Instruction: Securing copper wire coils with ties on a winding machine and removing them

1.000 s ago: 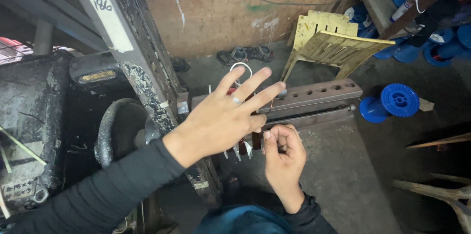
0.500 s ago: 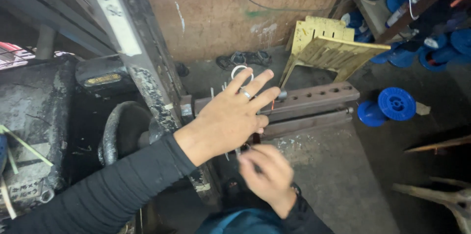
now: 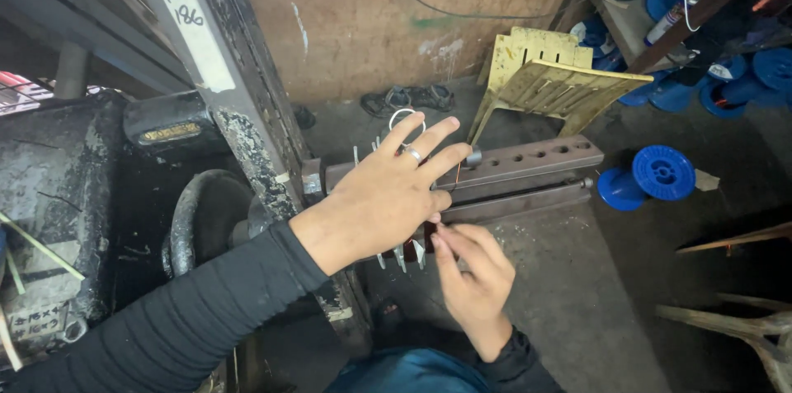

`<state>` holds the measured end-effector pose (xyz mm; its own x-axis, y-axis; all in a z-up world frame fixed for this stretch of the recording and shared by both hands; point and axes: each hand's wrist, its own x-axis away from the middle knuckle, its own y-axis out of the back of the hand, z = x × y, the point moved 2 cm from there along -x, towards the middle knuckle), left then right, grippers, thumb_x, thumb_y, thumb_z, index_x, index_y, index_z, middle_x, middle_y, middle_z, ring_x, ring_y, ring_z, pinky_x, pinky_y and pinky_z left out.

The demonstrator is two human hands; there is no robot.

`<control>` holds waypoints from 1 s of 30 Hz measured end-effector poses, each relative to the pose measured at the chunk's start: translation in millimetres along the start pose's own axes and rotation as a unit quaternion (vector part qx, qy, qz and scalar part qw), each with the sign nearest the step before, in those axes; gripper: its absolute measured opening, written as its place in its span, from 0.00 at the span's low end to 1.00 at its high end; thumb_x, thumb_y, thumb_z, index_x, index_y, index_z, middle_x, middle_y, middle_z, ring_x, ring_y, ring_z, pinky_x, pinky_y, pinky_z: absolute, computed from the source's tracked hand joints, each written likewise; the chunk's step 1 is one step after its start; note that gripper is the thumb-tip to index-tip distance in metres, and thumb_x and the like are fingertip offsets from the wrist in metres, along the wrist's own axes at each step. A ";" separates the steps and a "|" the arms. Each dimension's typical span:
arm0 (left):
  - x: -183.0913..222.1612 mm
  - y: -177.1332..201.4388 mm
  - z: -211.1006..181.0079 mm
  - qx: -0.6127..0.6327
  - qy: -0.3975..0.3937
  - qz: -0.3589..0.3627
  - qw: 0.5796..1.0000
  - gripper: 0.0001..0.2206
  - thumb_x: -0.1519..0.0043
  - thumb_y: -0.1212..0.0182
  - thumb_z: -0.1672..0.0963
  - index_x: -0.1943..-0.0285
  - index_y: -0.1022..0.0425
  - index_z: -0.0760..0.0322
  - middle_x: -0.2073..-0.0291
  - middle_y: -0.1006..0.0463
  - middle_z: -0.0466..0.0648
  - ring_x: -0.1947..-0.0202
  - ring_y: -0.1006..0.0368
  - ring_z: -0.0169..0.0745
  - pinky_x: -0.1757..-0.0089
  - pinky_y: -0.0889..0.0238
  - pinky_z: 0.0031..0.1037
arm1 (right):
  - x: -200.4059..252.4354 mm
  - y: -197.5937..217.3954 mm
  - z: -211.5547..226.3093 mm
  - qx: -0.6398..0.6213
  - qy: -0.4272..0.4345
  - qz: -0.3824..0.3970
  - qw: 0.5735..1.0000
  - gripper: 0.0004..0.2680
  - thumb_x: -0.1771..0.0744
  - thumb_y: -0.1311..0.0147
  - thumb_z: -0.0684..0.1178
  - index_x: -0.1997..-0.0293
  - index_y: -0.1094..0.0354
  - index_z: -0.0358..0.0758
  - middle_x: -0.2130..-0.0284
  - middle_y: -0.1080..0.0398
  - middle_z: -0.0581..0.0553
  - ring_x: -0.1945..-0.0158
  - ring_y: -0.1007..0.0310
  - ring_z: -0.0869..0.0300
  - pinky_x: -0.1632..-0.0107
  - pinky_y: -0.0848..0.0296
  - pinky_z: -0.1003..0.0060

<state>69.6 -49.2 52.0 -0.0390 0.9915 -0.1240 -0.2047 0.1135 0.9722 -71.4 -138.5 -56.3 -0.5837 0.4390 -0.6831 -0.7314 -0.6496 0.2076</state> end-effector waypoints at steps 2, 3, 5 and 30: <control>0.2 0.7 -0.2 0.003 -0.002 -0.006 1.000 0.09 0.40 0.36 0.49 0.59 0.13 0.49 0.27 0.31 0.56 0.23 0.47 0.69 0.29 0.58 0.62 | 1.5 -0.7 -4.6 0.044 0.035 0.007 0.998 0.03 0.33 0.36 0.36 0.57 0.21 0.30 0.61 0.22 0.38 0.61 0.21 0.55 0.55 0.20 0.66; 0.1 1.0 -0.2 0.004 -0.002 -0.007 1.000 0.09 0.40 0.36 0.49 0.59 0.12 0.48 0.27 0.31 0.56 0.23 0.47 0.68 0.30 0.58 0.62 | 0.7 -1.5 -5.6 0.050 0.102 0.013 0.993 0.04 0.33 0.36 0.35 0.56 0.23 0.30 0.61 0.23 0.37 0.63 0.21 0.53 0.58 0.20 0.64; -0.2 1.8 -0.4 0.004 -0.002 -0.007 1.000 0.09 0.41 0.36 0.49 0.60 0.12 0.48 0.27 0.31 0.56 0.23 0.47 0.68 0.30 0.58 0.62 | -3.3 -0.7 -6.1 0.056 0.168 0.022 0.984 0.05 0.34 0.36 0.33 0.55 0.25 0.30 0.61 0.24 0.35 0.65 0.21 0.51 0.61 0.20 0.61; -0.9 9.0 7.5 -0.002 -0.072 -0.014 0.997 0.12 0.38 0.41 0.51 0.58 0.13 0.57 0.35 0.26 0.54 0.34 0.33 0.58 0.32 0.47 0.51 | -15.9 3.4 7.8 0.101 0.072 0.046 0.991 0.08 0.32 0.34 0.48 0.55 0.24 0.36 0.60 0.24 0.45 0.78 0.38 0.64 0.70 0.31 0.68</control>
<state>75.2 -48.5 62.3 0.1080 0.9867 -0.1216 -0.2070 0.1419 0.9680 -67.3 -142.8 -39.2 -0.6058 0.2807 -0.7444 -0.7414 -0.5385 0.4004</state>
